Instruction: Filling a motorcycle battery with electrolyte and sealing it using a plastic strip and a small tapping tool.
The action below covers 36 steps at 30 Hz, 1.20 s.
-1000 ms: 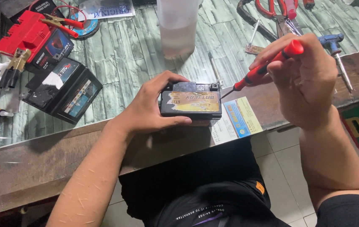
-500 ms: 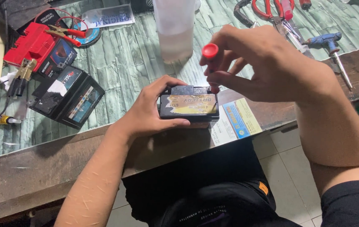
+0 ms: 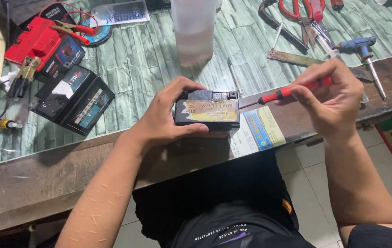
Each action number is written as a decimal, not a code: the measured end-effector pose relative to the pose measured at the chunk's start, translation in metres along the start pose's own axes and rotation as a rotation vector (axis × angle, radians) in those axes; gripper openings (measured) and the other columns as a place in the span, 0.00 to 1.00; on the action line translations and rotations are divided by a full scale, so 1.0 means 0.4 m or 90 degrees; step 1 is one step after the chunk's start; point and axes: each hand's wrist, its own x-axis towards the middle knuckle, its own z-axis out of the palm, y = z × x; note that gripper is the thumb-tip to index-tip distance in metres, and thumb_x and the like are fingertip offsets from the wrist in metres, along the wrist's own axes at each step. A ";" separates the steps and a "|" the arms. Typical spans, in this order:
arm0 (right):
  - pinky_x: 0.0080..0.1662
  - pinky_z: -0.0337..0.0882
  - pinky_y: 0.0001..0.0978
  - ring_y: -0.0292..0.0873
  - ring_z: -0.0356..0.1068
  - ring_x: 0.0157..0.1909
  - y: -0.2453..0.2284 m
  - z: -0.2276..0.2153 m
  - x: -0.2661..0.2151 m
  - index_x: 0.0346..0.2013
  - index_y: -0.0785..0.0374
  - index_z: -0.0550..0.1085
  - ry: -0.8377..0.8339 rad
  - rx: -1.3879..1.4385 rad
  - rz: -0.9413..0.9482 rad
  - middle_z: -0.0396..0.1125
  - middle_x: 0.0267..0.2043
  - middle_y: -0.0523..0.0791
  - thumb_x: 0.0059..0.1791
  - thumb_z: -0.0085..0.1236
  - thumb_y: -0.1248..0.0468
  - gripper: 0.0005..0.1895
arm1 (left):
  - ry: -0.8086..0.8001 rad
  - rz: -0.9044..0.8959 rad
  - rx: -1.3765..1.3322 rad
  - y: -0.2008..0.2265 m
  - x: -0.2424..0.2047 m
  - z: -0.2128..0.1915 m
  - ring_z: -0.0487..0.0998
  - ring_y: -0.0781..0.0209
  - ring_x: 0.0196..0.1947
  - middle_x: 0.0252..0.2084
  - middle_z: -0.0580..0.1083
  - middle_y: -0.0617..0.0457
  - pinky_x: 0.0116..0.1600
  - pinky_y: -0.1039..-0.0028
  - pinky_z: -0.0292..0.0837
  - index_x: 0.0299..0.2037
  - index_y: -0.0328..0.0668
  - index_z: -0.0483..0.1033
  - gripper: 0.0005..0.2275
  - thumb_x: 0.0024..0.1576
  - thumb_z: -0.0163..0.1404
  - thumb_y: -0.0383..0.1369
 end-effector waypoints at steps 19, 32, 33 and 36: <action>0.28 0.65 0.18 0.34 0.64 0.27 0.094 0.071 -0.117 0.48 0.67 0.67 0.037 -0.060 0.085 0.65 0.36 0.47 0.60 0.46 0.59 0.12 | 0.105 -0.131 -0.331 0.043 -0.009 0.007 0.75 0.54 0.62 0.55 0.77 0.47 0.65 0.65 0.70 0.47 0.49 0.69 0.17 0.63 0.45 0.52; 0.30 0.64 0.23 0.38 0.64 0.28 0.093 0.091 -0.099 0.45 0.69 0.65 0.032 -0.037 0.017 0.64 0.36 0.51 0.59 0.48 0.62 0.11 | 0.098 -0.013 -0.144 0.050 -0.012 0.000 0.75 0.57 0.55 0.53 0.76 0.51 0.61 0.68 0.79 0.56 0.49 0.70 0.18 0.58 0.60 0.38; 0.26 0.58 0.21 0.37 0.60 0.23 0.084 0.099 -0.092 0.44 0.68 0.64 0.032 -0.025 0.007 0.63 0.32 0.50 0.59 0.47 0.61 0.11 | 0.094 0.037 -0.056 0.050 -0.012 0.004 0.72 0.60 0.51 0.49 0.76 0.52 0.57 0.74 0.75 0.53 0.43 0.75 0.15 0.58 0.60 0.34; 0.27 0.60 0.21 0.35 0.58 0.23 0.076 0.100 -0.083 0.44 0.67 0.65 0.026 -0.047 -0.019 0.63 0.31 0.48 0.59 0.47 0.60 0.11 | 0.143 0.058 -0.146 0.031 -0.014 0.001 0.82 0.62 0.38 0.43 0.76 0.48 0.50 0.79 0.80 0.48 0.38 0.77 0.06 0.64 0.53 0.25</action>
